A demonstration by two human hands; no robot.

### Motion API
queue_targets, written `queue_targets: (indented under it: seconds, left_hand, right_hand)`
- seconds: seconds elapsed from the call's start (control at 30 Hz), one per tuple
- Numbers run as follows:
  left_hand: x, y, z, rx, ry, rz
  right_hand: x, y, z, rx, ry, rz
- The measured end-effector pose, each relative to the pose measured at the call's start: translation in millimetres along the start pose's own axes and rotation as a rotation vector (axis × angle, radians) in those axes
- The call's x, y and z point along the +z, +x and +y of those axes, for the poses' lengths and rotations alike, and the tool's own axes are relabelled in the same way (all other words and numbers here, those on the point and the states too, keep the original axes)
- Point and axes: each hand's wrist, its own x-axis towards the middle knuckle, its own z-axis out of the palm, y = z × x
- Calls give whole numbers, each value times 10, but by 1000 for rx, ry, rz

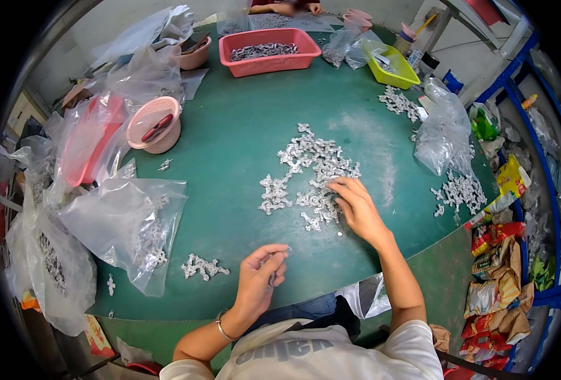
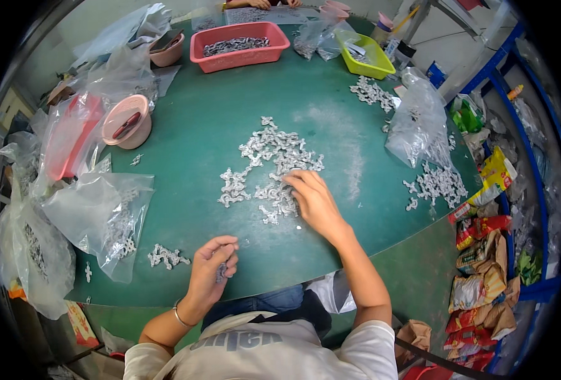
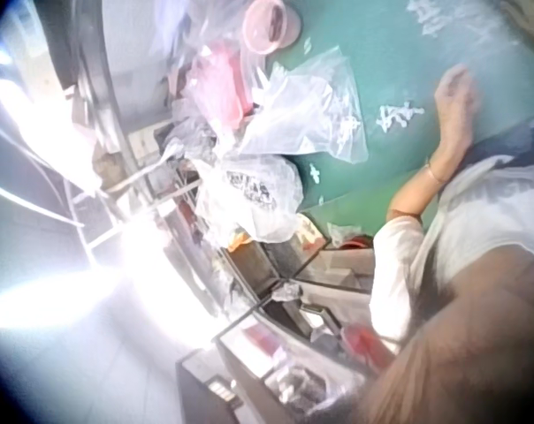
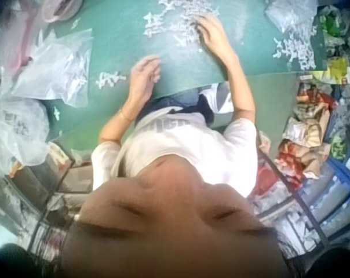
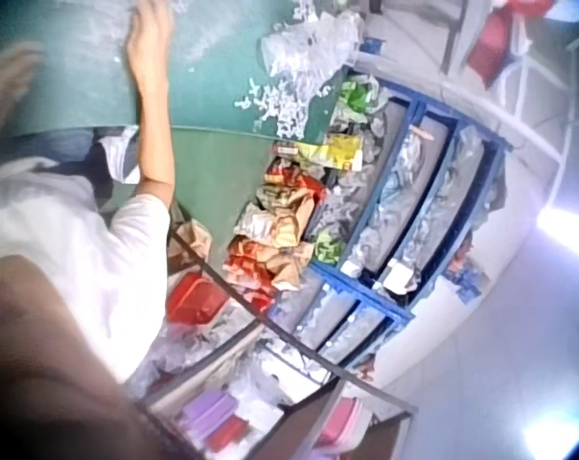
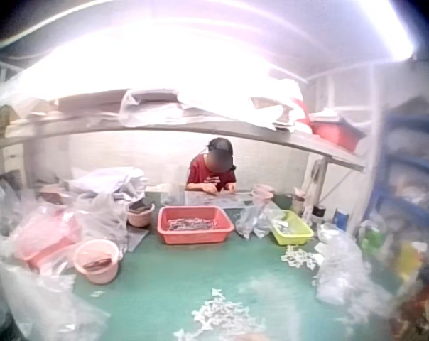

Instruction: The person sorts small metal hardware components by hand, picking them from a pile and placing them into separate piles and plastic bags on a workbench.

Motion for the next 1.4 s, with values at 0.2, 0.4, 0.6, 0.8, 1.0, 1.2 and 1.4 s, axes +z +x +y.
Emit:
queue_targets:
  seconds: [0.2,0.4,0.6,0.8,1.0,1.2,1.4]
  left_hand:
    - [25,-21,13,6,36,-21]
    - [86,15,9,48,80,-31]
    - [210,-17,41,255,279,-96]
    - [199,-73,97,309,455,-97]
    - [233,-114,134,342,457,-66]
    - [202,-175,230,5,127,-175]
    - [228,-209,242,148,278,-150]
  right_hand:
    - [55,109,69,-38,-127,12]
    - [43,-323,-334,463,686,142]
    - [3,-552,-788,548,1078,25]
    - [-53,-574,-889,424,1088,18]
    - [-103,-546,-905,-125,364,196]
    - [-149,-572,-1018,-382,8,278]
    - [-130,-598,-1018,-357,78,291]
